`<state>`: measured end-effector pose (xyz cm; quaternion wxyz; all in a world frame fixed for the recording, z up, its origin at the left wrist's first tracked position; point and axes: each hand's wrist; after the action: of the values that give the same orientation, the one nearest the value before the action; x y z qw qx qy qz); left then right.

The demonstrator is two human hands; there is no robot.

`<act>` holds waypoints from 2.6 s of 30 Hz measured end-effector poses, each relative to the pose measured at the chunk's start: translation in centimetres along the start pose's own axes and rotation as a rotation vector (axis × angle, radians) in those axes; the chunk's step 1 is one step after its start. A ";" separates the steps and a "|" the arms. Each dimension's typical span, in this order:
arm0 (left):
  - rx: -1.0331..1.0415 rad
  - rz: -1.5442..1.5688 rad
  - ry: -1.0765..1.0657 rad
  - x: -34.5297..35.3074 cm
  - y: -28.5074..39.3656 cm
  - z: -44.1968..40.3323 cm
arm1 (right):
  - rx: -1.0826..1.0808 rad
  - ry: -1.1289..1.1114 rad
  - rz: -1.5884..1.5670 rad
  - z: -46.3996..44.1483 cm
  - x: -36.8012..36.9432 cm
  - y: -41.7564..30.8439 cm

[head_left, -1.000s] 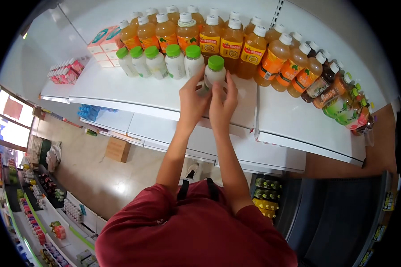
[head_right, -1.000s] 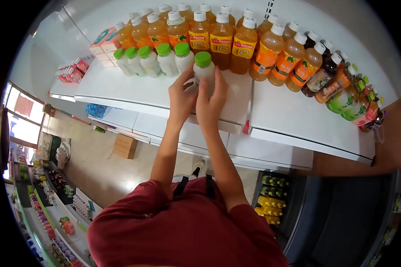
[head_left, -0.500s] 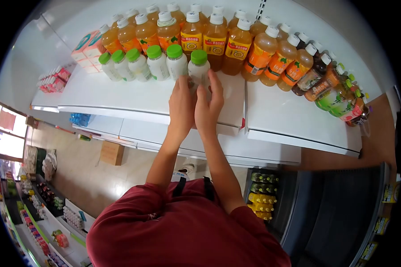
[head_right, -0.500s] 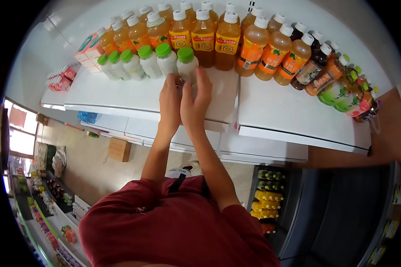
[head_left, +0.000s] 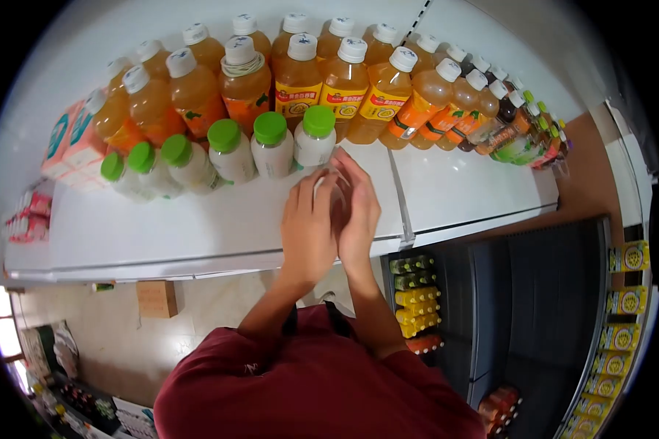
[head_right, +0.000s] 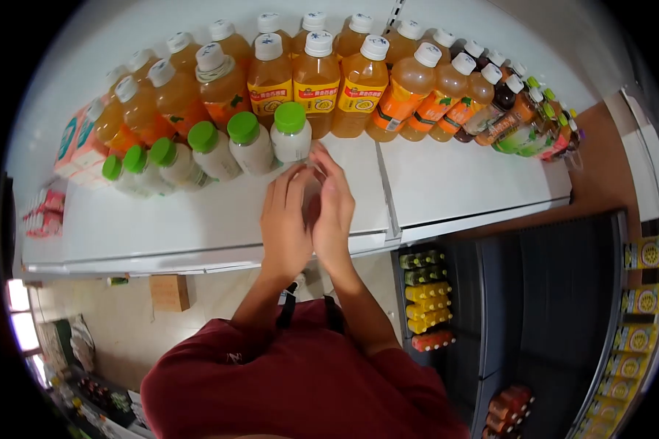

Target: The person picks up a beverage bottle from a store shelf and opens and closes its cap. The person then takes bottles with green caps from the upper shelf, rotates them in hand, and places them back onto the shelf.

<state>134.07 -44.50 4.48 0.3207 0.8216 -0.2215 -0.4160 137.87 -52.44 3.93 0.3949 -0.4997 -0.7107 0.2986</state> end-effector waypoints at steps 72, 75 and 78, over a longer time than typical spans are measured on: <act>1.546 -0.701 -3.499 -57.9 -13.9 95.2 | -0.994 2.863 0.778 110.5 65.1 -24.9; 1.312 0.323 -3.654 -66.6 -4.5 97.9 | -0.807 2.675 1.024 111.6 63.3 -34.0; 0.965 0.729 -3.588 -75.5 7.3 95.9 | -0.588 2.385 1.445 110.8 62.7 -45.2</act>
<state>12.18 -34.83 7.58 0.4233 0.5972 0.4687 0.4945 9.33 -11.03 0.94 0.3941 -0.7570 0.4133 -0.3175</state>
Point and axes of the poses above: each hand's wrist, its own z-axis away from the middle knuckle, its own x-axis out of the palm, y = z × x, and after that the axes turned 10 degrees about -x, right-handed
